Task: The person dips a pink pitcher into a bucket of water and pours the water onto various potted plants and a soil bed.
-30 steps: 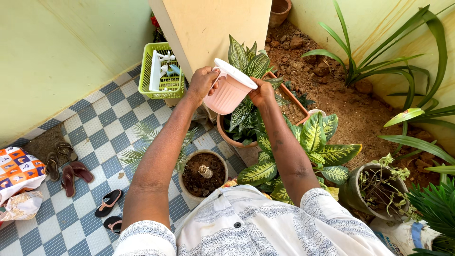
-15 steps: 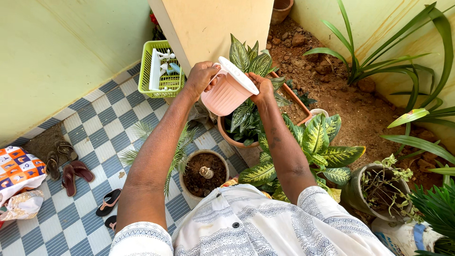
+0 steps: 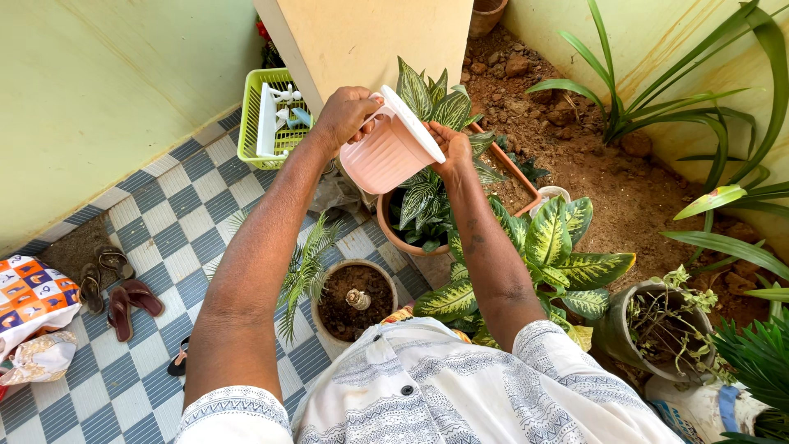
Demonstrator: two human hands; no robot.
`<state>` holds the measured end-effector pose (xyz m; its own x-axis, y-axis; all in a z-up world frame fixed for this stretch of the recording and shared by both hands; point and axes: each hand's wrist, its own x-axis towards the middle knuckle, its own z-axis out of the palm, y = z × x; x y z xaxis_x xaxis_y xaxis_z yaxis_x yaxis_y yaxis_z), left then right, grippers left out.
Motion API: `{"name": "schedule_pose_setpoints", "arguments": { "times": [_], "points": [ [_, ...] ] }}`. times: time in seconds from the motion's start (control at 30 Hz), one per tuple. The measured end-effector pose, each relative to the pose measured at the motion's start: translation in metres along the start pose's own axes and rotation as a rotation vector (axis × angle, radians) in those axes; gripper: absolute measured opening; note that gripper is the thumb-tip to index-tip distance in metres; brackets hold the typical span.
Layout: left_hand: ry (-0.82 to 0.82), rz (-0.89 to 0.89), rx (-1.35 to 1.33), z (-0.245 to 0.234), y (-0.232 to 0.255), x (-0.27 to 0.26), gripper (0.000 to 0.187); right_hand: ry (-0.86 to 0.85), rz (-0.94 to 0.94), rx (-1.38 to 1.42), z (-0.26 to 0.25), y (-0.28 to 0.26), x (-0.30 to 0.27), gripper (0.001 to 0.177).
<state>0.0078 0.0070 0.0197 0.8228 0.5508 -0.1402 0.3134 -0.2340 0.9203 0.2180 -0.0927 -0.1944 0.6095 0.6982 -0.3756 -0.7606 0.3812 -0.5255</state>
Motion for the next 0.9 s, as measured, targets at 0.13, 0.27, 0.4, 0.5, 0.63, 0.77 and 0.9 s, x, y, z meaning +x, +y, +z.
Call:
{"name": "schedule_pose_setpoints", "arguments": {
  "times": [0.13,0.27,0.4,0.5,0.63,0.77,0.9],
  "points": [
    [-0.015,0.028,0.016,0.000,0.008,0.001,0.031,0.040,0.040,0.009,0.000,0.001,0.005,0.041],
    [-0.003,0.029,0.037,0.001,0.016,0.004,0.030,0.080,0.066,0.009,-0.005,0.000,0.016,0.042],
    [0.005,0.053,0.028,0.005,0.023,0.009,0.029,-0.006,0.078,0.085,-0.016,-0.002,0.039,0.043],
    [-0.005,0.057,0.031,0.008,0.030,0.012,0.030,-0.012,0.067,0.085,-0.020,-0.007,0.049,0.044],
    [-0.013,0.089,0.033,0.011,0.036,0.014,0.030,-0.017,0.032,0.050,-0.013,-0.014,0.043,0.043],
    [-0.006,0.106,0.034,0.014,0.039,0.018,0.028,0.052,-0.011,-0.048,0.004,-0.024,0.018,0.039],
    [0.004,0.118,0.027,0.017,0.042,0.019,0.027,0.041,-0.013,-0.083,0.017,-0.031,0.002,0.042]
  ]
}}
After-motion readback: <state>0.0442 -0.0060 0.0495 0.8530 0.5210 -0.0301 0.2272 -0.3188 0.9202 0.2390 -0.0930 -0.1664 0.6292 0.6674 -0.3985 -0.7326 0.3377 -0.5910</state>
